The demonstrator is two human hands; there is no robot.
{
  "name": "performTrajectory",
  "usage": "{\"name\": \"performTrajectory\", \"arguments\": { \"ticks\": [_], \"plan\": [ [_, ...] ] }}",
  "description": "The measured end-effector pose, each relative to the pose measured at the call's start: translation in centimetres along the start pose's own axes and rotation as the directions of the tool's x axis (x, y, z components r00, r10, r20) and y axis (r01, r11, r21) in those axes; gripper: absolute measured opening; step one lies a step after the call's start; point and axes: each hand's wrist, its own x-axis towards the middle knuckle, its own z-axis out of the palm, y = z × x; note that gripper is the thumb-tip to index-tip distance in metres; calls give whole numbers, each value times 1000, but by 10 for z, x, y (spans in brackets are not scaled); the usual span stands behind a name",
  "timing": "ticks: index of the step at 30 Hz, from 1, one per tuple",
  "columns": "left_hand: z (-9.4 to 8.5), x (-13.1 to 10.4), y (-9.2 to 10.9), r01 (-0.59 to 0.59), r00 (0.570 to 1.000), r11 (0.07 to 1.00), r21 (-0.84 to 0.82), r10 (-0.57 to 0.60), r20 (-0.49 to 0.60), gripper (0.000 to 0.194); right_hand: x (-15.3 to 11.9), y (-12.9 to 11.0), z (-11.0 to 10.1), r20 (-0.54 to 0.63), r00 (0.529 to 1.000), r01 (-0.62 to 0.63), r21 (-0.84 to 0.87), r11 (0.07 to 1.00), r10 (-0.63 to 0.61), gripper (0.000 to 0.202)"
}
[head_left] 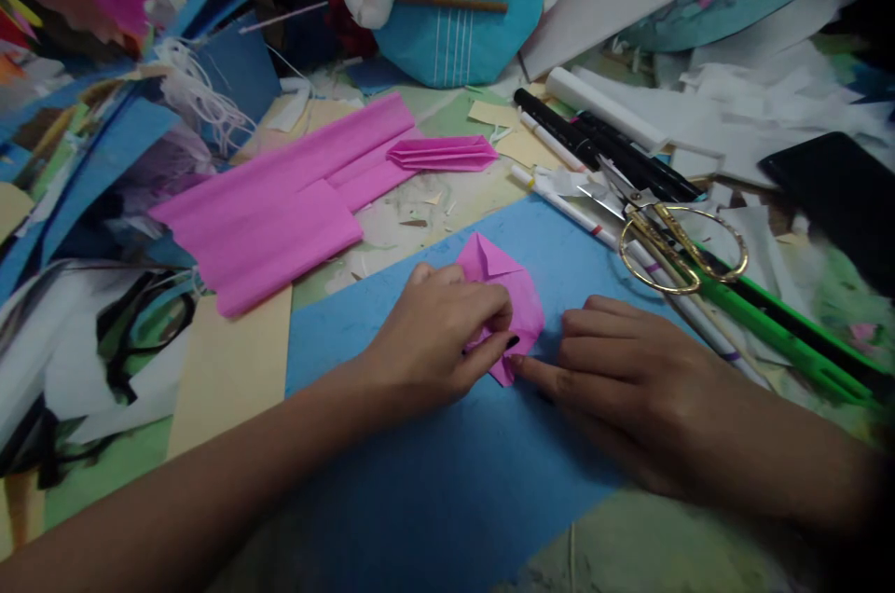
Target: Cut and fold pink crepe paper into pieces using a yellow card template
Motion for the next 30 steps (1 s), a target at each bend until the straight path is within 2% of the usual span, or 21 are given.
{"name": "performTrajectory", "arguments": {
  "ticks": [10,13,19,30],
  "plan": [
    [0,-2,2,-8,1000,1000,5,8,-6,6,2,1,0,114,993,27,23,999,-29,26],
    [0,-1,1,-15,1000,1000,1,15,-8,7,2,0,-1,90,996,23,35,999,-26,26],
    [-1,0,1,18,1000,1000,-11,-17,14,8,2,6,-2,-79,996,-31,80,996,38,22],
    [-2,0,3,-4,1000,1000,26,3,24,7,7,7,0,-10,1000,9,73,997,-8,30]
  ]
}}
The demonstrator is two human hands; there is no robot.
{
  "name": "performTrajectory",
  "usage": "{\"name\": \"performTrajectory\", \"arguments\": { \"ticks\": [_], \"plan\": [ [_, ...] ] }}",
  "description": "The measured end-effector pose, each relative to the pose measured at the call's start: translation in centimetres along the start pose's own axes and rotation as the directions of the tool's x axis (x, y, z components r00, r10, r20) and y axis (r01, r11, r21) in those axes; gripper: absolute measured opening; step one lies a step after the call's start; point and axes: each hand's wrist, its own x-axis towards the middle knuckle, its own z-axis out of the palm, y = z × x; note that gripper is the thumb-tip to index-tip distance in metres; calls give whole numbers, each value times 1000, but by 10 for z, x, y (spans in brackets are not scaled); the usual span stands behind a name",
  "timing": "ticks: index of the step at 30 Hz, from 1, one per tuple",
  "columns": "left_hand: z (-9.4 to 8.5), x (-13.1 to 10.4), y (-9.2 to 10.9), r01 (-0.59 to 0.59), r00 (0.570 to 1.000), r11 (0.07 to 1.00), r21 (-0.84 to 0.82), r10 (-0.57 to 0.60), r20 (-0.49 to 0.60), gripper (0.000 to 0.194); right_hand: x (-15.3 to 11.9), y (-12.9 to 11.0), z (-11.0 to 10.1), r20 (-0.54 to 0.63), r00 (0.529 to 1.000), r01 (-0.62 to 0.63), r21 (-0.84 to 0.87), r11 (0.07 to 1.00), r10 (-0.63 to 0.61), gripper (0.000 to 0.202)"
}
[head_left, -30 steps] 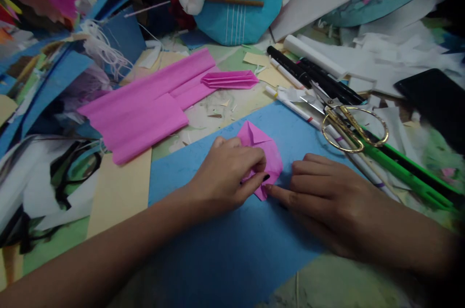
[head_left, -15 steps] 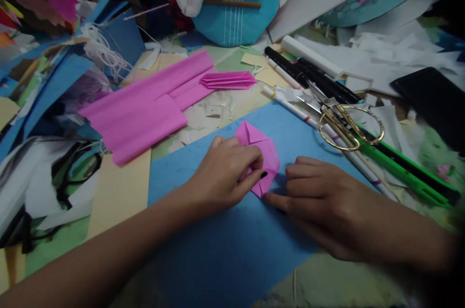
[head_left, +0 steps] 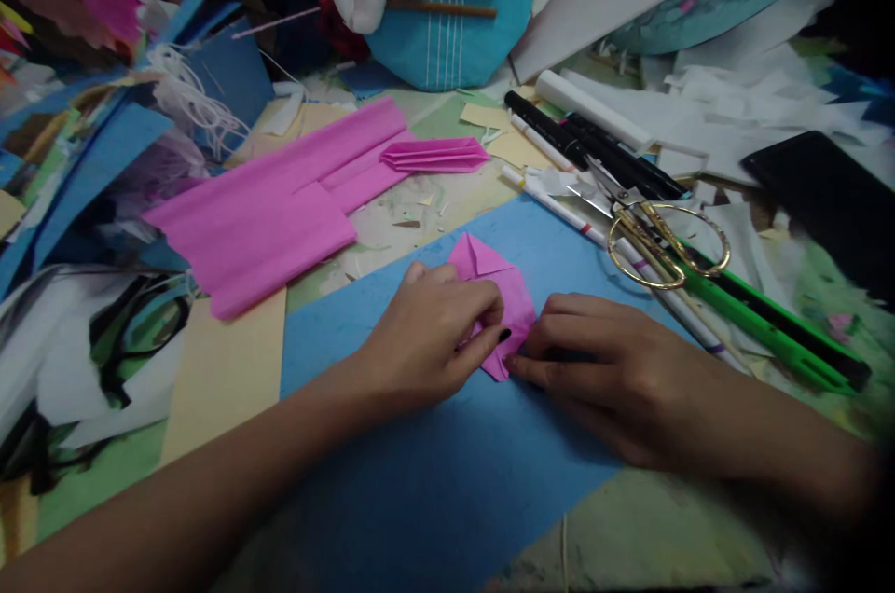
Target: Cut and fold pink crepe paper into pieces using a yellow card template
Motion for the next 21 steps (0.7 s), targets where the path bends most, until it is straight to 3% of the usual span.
{"name": "performTrajectory", "arguments": {
  "ticks": [4,7,11,13,14,15,16,18,21],
  "plan": [
    [3,-1,0,4,1000,1000,24,-4,-30,5,0,-1,0,34,999,-41,14,999,41,33],
    [5,-2,0,-8,993,999,33,12,-117,2,-1,0,-2,65,995,-75,22,997,73,33],
    [1,-13,7,-113,941,981,160,157,-299,3,-2,2,-6,121,983,-143,31,989,138,25],
    [-1,-25,16,-165,911,951,263,249,-330,5,-2,3,-8,141,976,-173,40,984,166,22],
    [0,-32,22,-197,918,940,278,276,-283,7,-3,3,-9,150,972,-188,45,981,180,21],
    [1,-39,28,-252,938,930,268,303,-169,9,-3,4,-9,156,969,-202,51,978,192,20],
    [4,-45,33,-314,927,901,298,358,-108,13,-3,4,-9,160,967,-211,58,976,199,20],
    [10,-55,41,-286,917,856,430,375,-138,24,-3,5,-9,164,965,-221,74,973,206,20],
    [20,-58,44,-233,923,847,478,347,-166,35,-3,5,-9,168,964,-225,97,969,207,20]
  ]
}}
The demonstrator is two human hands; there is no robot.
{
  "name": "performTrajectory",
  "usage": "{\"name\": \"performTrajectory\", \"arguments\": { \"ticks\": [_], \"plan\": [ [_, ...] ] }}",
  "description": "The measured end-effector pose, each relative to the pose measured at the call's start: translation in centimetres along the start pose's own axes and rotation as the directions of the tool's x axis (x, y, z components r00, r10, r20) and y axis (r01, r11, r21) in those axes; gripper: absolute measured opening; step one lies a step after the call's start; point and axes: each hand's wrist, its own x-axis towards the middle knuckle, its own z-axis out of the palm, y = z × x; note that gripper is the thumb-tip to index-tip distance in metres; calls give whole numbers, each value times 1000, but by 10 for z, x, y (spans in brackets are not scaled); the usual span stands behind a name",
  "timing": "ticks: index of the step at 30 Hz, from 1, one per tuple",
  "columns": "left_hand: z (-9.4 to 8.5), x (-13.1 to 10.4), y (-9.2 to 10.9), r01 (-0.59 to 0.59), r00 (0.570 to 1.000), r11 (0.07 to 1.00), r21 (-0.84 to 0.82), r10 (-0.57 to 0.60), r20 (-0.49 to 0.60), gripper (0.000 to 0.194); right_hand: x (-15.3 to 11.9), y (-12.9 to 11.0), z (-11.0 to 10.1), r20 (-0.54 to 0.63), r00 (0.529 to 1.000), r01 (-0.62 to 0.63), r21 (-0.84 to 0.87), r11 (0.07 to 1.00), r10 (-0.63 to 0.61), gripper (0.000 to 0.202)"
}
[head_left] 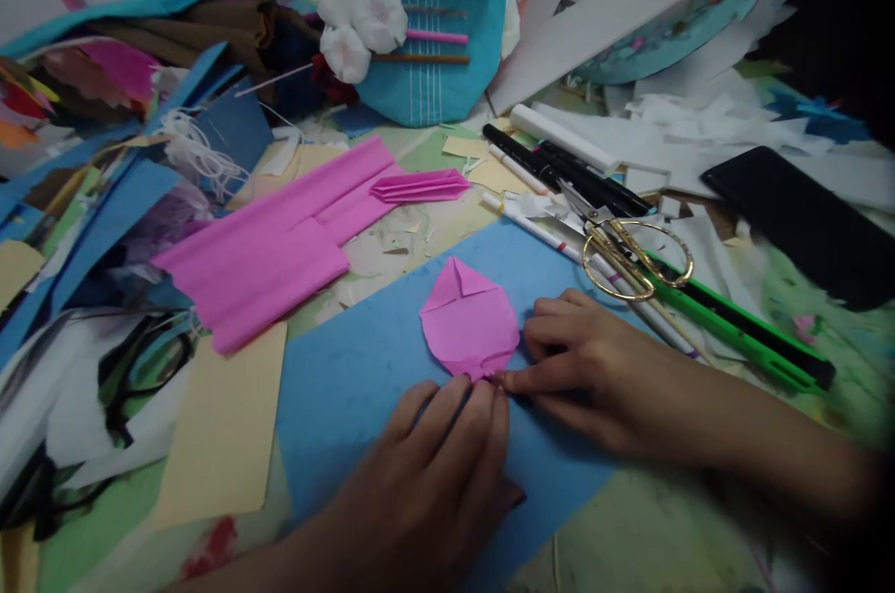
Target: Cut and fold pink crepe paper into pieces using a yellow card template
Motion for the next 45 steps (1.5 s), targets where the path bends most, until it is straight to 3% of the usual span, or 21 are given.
{"name": "performTrajectory", "arguments": {
  "ticks": [24,45],
  "plan": [
    [7,-3,-4,18,1000,996,-88,-16,23,54,3,8,-1,-76,995,-52,108,993,60,27],
    [3,-4,-3,37,998,995,-92,-32,60,52,3,24,2,-301,953,34,46,998,-19,22]
  ]
}}
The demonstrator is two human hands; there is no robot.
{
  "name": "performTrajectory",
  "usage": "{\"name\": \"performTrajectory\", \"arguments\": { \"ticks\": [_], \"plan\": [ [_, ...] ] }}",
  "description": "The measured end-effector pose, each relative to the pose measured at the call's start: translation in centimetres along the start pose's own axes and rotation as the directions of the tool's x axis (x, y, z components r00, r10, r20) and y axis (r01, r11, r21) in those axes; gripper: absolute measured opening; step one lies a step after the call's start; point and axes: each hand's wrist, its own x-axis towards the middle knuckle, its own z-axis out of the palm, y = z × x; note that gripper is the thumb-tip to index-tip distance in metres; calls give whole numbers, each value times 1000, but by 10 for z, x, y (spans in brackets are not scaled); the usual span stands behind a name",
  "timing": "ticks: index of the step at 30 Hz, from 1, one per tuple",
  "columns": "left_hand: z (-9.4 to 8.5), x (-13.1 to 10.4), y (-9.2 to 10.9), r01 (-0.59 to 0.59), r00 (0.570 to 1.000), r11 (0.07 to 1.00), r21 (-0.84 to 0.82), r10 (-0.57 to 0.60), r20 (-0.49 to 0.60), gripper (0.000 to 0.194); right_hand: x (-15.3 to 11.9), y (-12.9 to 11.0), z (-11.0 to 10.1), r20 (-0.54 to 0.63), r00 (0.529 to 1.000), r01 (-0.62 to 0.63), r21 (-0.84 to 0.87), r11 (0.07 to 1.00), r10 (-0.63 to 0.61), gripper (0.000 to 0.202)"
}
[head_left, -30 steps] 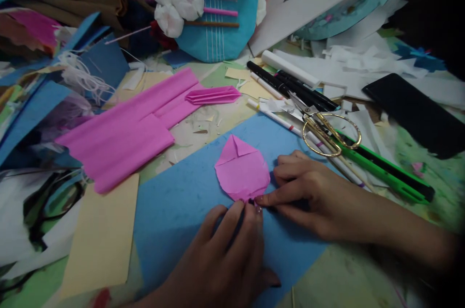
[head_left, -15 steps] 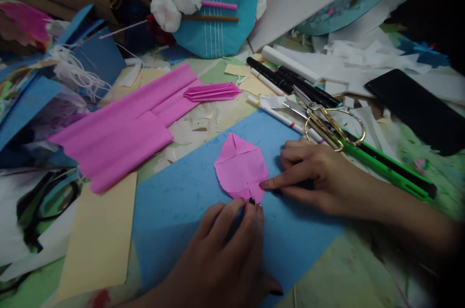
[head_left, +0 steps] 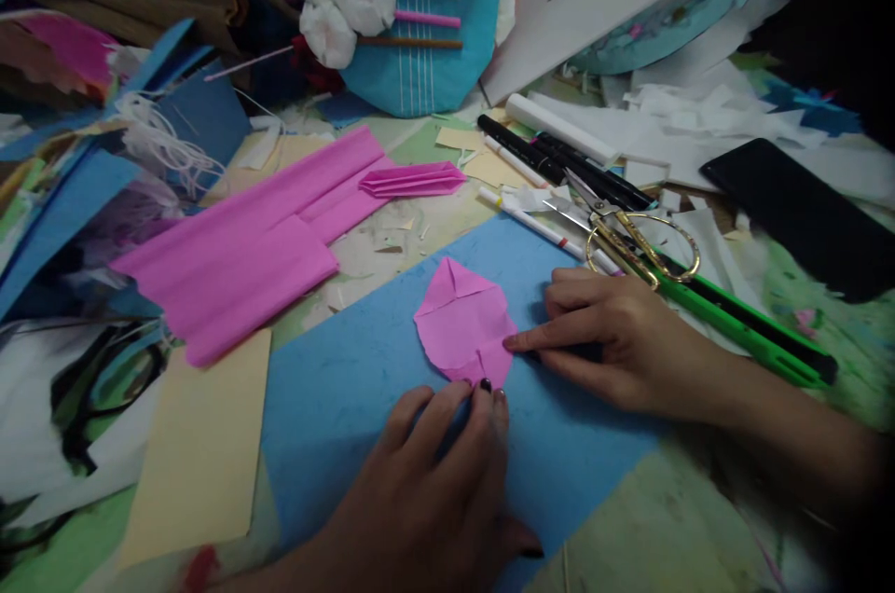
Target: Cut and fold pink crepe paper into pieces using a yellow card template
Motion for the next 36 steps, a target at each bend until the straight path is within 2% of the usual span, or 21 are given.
{"name": "performTrajectory", "arguments": {
  "ticks": [2,7,11,14,16,19,21,23,27,31,34,36],
  "plan": [
    [-2,0,0,-2,1000,1000,1,2,26,53,0,2,0,-15,1000,6,-20,1000,-6,22],
    [-3,2,0,-9,1000,1000,1,9,-7,54,1,0,-2,-37,999,20,-75,997,-23,21],
    [0,1,-2,1,1000,999,-42,-1,-8,52,0,-15,-3,-97,985,134,-100,986,-144,22],
    [0,2,-8,70,995,984,-165,-80,-57,38,-1,-27,1,-15,979,202,-49,978,-203,21],
    [-1,3,-14,188,969,938,-290,-225,-101,23,-2,-32,5,67,978,201,-34,979,-198,22],
    [-4,9,-28,353,879,805,-477,-461,-126,12,-4,-34,10,97,973,215,-50,975,-210,25],
    [-6,13,-37,403,826,734,-548,-549,-128,12,-4,-34,11,89,972,226,-78,971,-219,26],
    [-8,17,-44,443,805,717,-539,-583,-114,11,-5,-33,11,80,972,231,-116,966,-223,26],
    [-12,18,-52,460,821,720,-519,-567,-59,14,-4,-35,10,40,967,254,-156,955,-250,26],
    [-17,13,-61,480,806,744,-466,-583,-101,20,-5,-35,11,-18,964,258,-176,950,-265,28],
    [-18,11,-72,484,841,781,-394,-539,-35,30,-6,-33,14,-28,963,257,-212,943,-268,29],
    [-16,12,-78,454,877,799,-394,-480,38,21,-6,-31,16,-16,961,267,-224,937,-277,33]
  ]
}}
